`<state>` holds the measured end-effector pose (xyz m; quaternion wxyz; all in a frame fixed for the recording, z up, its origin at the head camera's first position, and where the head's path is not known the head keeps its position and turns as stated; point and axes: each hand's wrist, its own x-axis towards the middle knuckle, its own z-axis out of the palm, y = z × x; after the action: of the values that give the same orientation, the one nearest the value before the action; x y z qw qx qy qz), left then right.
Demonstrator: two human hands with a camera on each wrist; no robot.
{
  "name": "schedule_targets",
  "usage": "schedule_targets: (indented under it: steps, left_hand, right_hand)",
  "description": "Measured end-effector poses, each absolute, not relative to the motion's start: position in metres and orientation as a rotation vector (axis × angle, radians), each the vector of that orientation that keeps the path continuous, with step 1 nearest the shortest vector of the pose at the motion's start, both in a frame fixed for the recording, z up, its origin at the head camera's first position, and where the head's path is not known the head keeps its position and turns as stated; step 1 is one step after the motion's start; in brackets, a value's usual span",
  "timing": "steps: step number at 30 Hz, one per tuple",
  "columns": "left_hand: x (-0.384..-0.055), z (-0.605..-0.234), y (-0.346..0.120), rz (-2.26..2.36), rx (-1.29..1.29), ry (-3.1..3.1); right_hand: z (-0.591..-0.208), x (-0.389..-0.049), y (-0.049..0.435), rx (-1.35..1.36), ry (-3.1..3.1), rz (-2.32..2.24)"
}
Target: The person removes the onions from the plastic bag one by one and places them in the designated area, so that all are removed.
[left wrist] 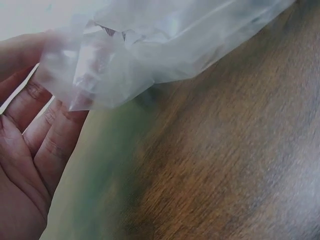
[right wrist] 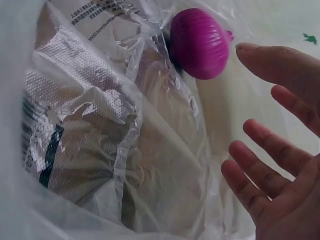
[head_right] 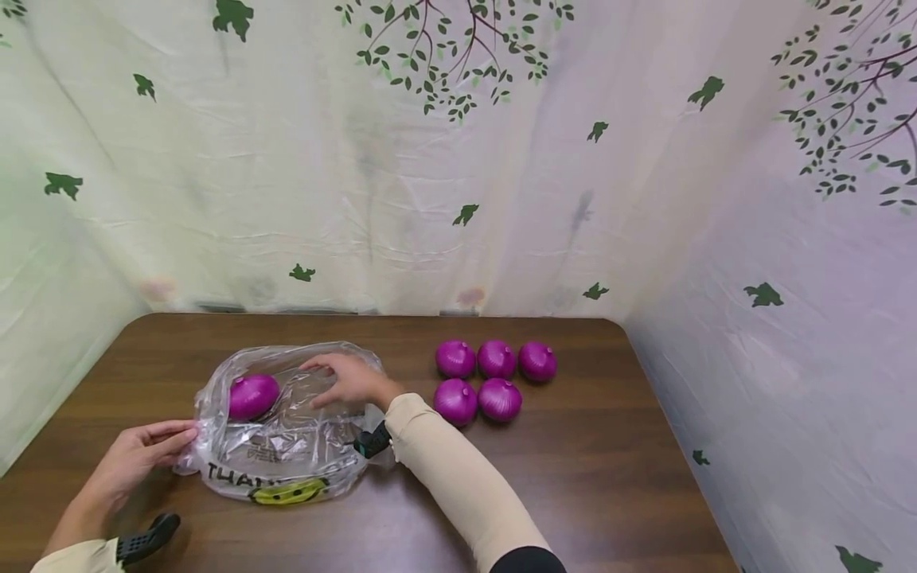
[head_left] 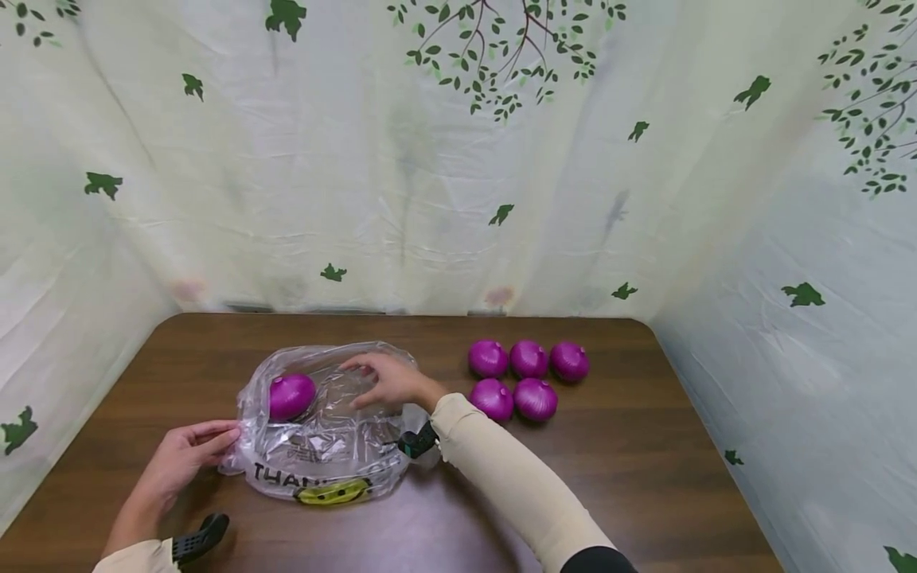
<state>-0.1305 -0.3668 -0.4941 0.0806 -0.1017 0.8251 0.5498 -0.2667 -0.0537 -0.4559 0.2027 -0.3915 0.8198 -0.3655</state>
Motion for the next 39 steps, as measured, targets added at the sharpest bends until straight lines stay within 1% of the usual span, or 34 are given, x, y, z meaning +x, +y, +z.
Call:
schedule_targets:
  steps: [10, 21, 28, 39]
  left_hand:
    - [-0.131, -0.491, -0.371, 1.621, -0.312, 2.472]
    - [-0.131, -0.491, -0.374, 1.622, -0.291, 2.47]
    - [-0.129, -0.493, -0.374, 1.671, -0.274, 2.457]
    - [-0.129, -0.493, -0.376, 1.672, -0.303, 2.452]
  right_hand:
    - [-0.461, -0.269, -0.076, -1.057, 2.23, -1.066]
    - [-0.462, -0.27, -0.094, -1.069, 2.294, -0.941]
    - [-0.464, -0.269, -0.104, -0.972, 2.215, -1.095]
    - [-0.466, -0.262, -0.13, -0.896, 2.25, -1.059]
